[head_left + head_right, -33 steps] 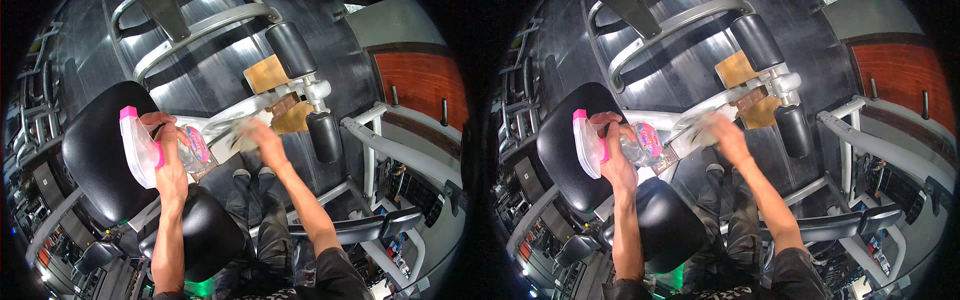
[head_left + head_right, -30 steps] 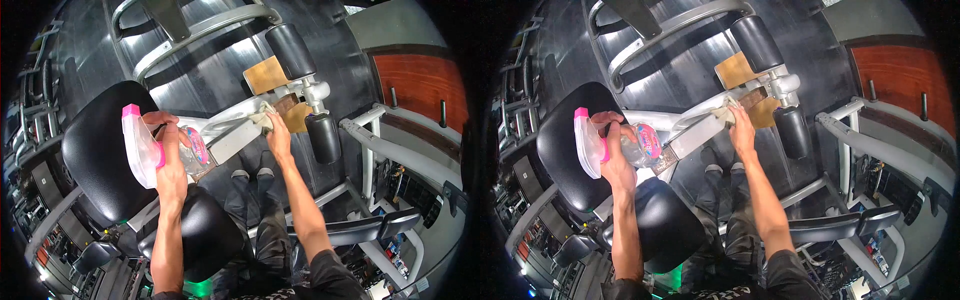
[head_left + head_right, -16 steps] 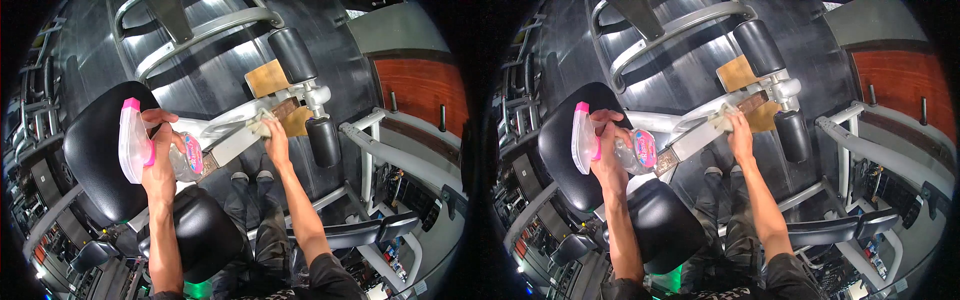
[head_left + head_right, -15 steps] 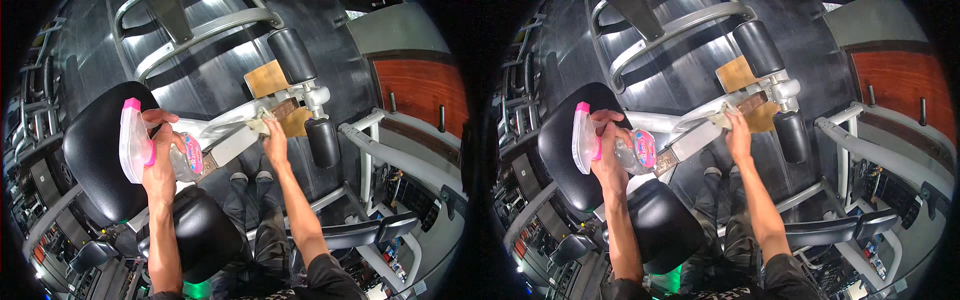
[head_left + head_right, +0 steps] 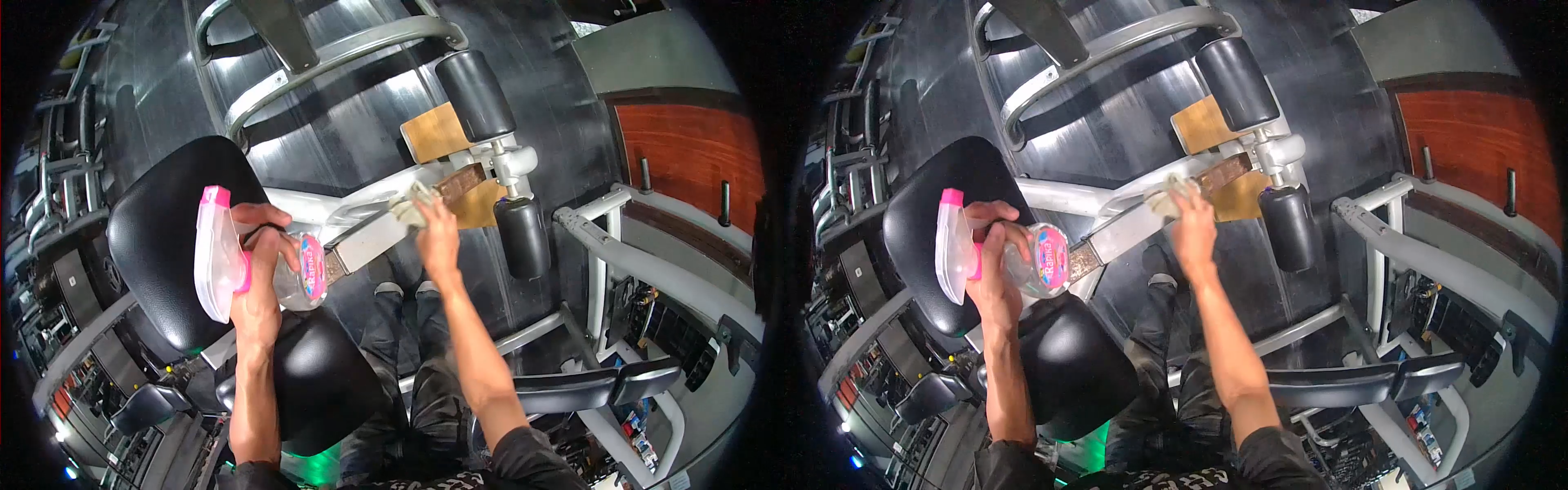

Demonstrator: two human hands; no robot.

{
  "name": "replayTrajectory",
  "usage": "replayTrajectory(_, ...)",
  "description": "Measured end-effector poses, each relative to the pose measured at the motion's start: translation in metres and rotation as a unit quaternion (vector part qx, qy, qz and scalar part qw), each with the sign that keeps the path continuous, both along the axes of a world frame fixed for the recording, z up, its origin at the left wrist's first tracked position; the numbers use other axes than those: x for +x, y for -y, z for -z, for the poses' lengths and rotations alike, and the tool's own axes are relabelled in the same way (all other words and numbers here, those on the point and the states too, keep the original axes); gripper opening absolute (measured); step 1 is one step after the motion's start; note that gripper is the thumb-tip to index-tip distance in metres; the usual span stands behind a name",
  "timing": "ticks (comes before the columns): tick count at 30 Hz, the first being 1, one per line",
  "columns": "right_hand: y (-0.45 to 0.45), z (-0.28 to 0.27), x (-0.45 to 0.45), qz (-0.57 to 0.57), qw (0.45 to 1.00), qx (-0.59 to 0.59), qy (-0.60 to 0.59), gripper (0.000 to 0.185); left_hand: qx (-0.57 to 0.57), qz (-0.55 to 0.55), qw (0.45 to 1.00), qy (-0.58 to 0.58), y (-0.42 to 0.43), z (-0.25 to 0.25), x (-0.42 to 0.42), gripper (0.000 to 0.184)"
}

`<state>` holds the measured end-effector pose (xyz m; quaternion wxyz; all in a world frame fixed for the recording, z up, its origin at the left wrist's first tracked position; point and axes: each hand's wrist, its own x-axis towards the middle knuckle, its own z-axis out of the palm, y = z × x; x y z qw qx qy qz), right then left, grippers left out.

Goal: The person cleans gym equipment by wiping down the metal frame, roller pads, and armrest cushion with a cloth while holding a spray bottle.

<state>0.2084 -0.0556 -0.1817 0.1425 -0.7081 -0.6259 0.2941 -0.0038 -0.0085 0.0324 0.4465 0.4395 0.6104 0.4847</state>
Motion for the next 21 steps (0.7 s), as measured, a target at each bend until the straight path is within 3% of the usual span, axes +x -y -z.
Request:
replayTrajectory(1,-0.001,-0.011,-0.014,0.023,1.000,-0.006,-0.002,0.067,-0.002,0.007,1.000,-0.004,0.001,-0.003,0.002,0.020)
replayTrajectory(5,0.045,-0.030,-0.059,-0.154,0.982,0.091,-0.066,0.068,-0.012,0.050,0.999,-0.005,-0.011,-0.011,0.006,0.021)
replayTrajectory(8,0.038,-0.017,-0.029,-0.199,0.975,0.086,-0.053,0.072,-0.009,0.093,0.996,-0.007,-0.026,-0.010,0.003,0.019)
replayTrajectory(10,0.016,-0.017,0.001,-0.138,0.990,0.029,-0.022,0.074,-0.001,0.138,0.990,-0.013,-0.039,-0.005,-0.003,0.018)
replayTrajectory(11,0.005,-0.005,0.012,-0.083,0.996,0.042,0.009,0.060,0.019,0.151,0.988,0.016,-0.046,0.003,-0.009,0.020)
replayTrajectory(12,-0.001,0.011,0.023,-0.027,0.999,-0.021,0.011,0.065,0.027,0.145,0.989,0.033,-0.055,0.011,-0.015,0.022)
replayTrajectory(14,-0.010,0.017,0.029,0.061,0.997,-0.014,-0.035,0.059,0.022,0.145,0.988,0.043,-0.076,0.024,-0.019,0.025)
replayTrajectory(16,-0.011,0.007,0.015,0.035,0.999,-0.039,-0.008,0.060,0.025,0.151,0.987,0.043,-0.091,0.040,-0.022,0.024)
replayTrajectory(19,0.002,0.001,-0.008,0.056,0.998,-0.025,-0.030,0.065,0.064,0.193,0.976,-0.080,-0.105,0.058,-0.026,0.021)
replayTrajectory(21,0.004,-0.001,-0.010,0.079,0.995,-0.043,-0.047,0.064,0.051,0.185,0.980,-0.051,-0.104,0.062,-0.023,0.021)
